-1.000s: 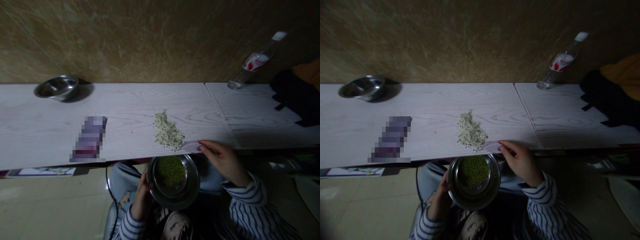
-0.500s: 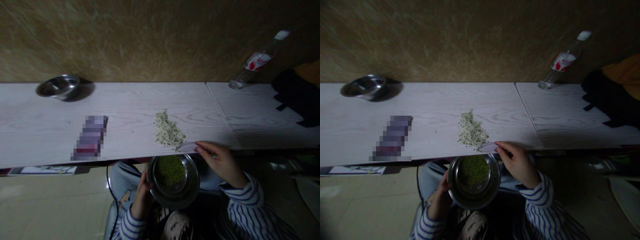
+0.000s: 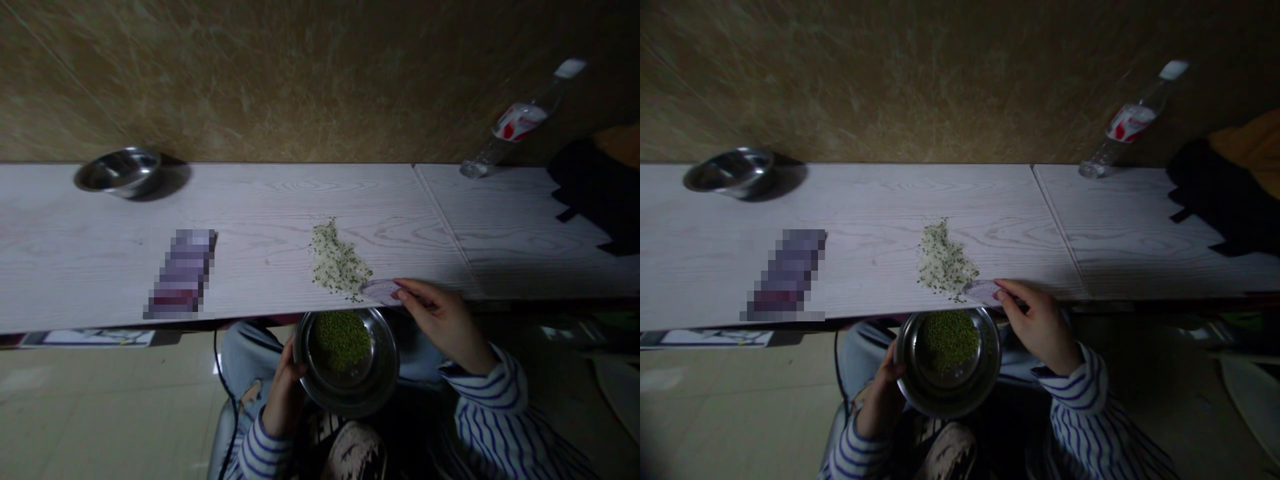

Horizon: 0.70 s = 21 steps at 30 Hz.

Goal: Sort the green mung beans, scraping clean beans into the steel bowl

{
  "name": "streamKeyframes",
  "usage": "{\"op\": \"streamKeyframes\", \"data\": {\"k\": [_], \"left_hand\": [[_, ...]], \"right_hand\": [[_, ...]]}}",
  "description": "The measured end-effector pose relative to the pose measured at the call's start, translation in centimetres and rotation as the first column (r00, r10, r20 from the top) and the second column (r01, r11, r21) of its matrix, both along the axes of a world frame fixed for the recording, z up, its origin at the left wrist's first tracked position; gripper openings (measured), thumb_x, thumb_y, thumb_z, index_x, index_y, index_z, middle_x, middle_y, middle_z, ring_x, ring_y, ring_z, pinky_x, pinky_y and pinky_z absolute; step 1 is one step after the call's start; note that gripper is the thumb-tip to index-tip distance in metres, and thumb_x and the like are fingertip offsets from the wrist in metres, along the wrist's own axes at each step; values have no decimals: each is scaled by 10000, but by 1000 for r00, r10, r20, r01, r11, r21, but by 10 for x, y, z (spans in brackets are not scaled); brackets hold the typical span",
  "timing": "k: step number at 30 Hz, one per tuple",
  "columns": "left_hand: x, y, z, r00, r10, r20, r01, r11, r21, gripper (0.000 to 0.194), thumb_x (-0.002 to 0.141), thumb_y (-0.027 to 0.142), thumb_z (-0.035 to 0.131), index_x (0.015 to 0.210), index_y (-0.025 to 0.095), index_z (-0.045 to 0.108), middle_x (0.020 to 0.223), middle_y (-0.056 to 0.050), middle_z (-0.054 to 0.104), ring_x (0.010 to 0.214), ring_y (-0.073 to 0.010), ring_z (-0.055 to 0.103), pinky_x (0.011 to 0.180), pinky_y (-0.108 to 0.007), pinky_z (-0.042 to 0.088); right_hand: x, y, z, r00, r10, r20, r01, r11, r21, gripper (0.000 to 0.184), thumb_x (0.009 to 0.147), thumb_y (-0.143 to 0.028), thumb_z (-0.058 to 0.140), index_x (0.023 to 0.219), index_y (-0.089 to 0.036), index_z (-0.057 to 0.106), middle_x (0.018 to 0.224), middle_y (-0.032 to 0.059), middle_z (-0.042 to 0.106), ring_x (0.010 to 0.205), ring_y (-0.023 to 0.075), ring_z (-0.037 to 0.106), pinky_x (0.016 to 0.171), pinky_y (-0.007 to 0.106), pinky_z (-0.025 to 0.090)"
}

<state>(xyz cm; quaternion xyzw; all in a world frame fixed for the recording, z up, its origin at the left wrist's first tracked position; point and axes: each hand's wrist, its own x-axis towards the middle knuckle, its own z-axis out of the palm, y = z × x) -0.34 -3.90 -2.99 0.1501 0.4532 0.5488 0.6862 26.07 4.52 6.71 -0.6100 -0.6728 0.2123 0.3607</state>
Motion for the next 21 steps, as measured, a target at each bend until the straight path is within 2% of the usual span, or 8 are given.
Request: {"op": "streamKeyframes", "data": {"k": [12, 17, 21], "left_hand": [[0, 1, 7, 1000, 0, -24, 0, 1000, 19, 484, 684, 300, 728, 1165, 266, 759, 1223, -60, 733, 1281, -368, 539, 1069, -473, 418], [1, -1, 6, 999, 26, -35, -26, 1000, 12, 501, 679, 306, 728, 1178, 275, 753, 1236, -57, 729, 1313, -374, 515, 1088, -476, 397], [-1, -3, 3, 999, 3, -42, -2, 999, 33, 514, 706, 316, 714, 1218, 271, 733, 1264, -60, 716, 1337, -375, 491, 1119, -484, 363]], "right_hand": [[-5, 0, 5, 999, 47, -4, -47, 999, -10, 249, 921, -298, 603, 1067, -197, 778, 967, 85, 815, 843, 235, 780, 821, 372, 638], [-9, -1, 5, 995, 85, 46, -87, 995, 44, 238, 936, -270, 595, 1082, -216, 775, 1002, 73, 812, 882, 229, 774, 862, 374, 626], [-12, -3, 7, 990, 108, 90, -115, 990, 79, 234, 939, -242, 599, 1097, -223, 770, 1026, 64, 809, 910, 216, 767, 860, 346, 620]]}}
